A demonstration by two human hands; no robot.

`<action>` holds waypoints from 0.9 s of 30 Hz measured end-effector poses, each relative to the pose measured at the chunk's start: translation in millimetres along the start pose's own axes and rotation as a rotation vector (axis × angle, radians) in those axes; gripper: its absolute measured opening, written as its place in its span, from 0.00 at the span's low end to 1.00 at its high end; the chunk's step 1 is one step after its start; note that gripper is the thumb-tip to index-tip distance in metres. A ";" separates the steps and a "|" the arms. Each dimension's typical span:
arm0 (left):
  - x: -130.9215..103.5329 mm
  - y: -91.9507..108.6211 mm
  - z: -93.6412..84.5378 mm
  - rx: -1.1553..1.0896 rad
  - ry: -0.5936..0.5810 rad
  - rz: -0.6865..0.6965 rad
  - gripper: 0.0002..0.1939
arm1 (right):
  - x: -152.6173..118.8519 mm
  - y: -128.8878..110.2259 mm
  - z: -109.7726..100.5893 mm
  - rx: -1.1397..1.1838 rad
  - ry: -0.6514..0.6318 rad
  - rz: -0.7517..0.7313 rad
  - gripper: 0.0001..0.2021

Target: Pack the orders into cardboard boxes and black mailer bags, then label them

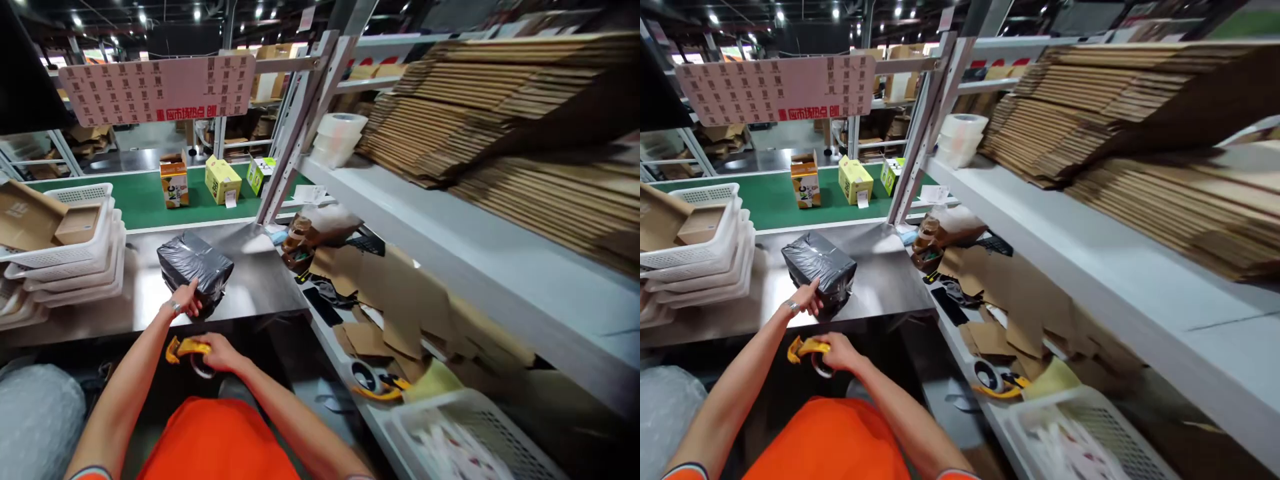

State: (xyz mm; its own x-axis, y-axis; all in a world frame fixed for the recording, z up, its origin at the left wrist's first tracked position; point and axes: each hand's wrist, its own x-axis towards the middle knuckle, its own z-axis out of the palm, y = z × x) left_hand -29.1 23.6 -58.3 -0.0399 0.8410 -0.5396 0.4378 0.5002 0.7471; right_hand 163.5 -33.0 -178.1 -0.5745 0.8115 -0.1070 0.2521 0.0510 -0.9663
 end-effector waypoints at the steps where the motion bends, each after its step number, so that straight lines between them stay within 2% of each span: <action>1: -3.6 -10.0 -3.7 -0.027 0.009 -0.008 0.53 | -12.6 2.8 -9.5 -0.019 -0.034 0.020 0.33; 4: -16.1 -45.8 -10.3 -0.143 0.047 -0.047 0.51 | -41.3 -2.6 -55.9 -0.015 -0.062 0.092 0.39; 7: -29.6 -64.5 -0.3 -0.240 0.014 -0.085 0.51 | -48.4 -32.6 -117.8 -0.041 -0.022 0.077 0.42; 9: -37.5 -55.6 15.5 -0.313 -0.024 -0.057 0.53 | -42.6 -61.0 -155.4 -0.100 0.020 -0.017 0.42; 12: -45.8 -17.2 42.0 -0.541 0.008 0.117 0.52 | -21.6 -100.7 -196.3 -0.258 0.040 -0.270 0.39; 15: -46.5 21.9 59.8 -0.841 0.176 0.278 0.42 | 10.8 -123.0 -221.3 -0.467 -0.002 -0.598 0.36; 17: -40.9 36.6 66.4 -1.004 0.280 0.287 0.36 | 35.9 -127.5 -231.2 -0.590 -0.012 -0.792 0.37; 19: -31.2 42.0 70.2 -1.073 0.370 0.251 0.32 | 61.4 -127.1 -235.8 -0.690 -0.015 -0.915 0.39; 21: -20.8 41.7 70.3 -1.006 0.519 0.229 0.29 | 86.0 -125.1 -237.5 -0.778 -0.036 -0.987 0.41; 23: -15.2 37.5 63.0 -0.826 0.728 0.227 0.27 | 110.4 -123.4 -242.4 -0.852 -0.049 -1.031 0.43; 25: -18.0 27.4 45.9 -0.628 0.952 0.218 0.25 | 137.6 -121.9 -258.0 -0.892 -0.028 -1.051 0.43; 27: -28.7 7.4 22.1 -0.492 1.159 0.169 0.25 | 170.4 -118.3 -285.5 -0.896 0.058 -1.030 0.43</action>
State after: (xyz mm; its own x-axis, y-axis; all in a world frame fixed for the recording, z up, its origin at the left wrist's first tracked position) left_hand -4.9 -1.5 -45.8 -0.8847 0.4641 0.0443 0.1451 0.1838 0.9722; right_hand 258.1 265.4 -15.3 -0.7797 0.1987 0.5938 0.1597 0.9801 -0.1182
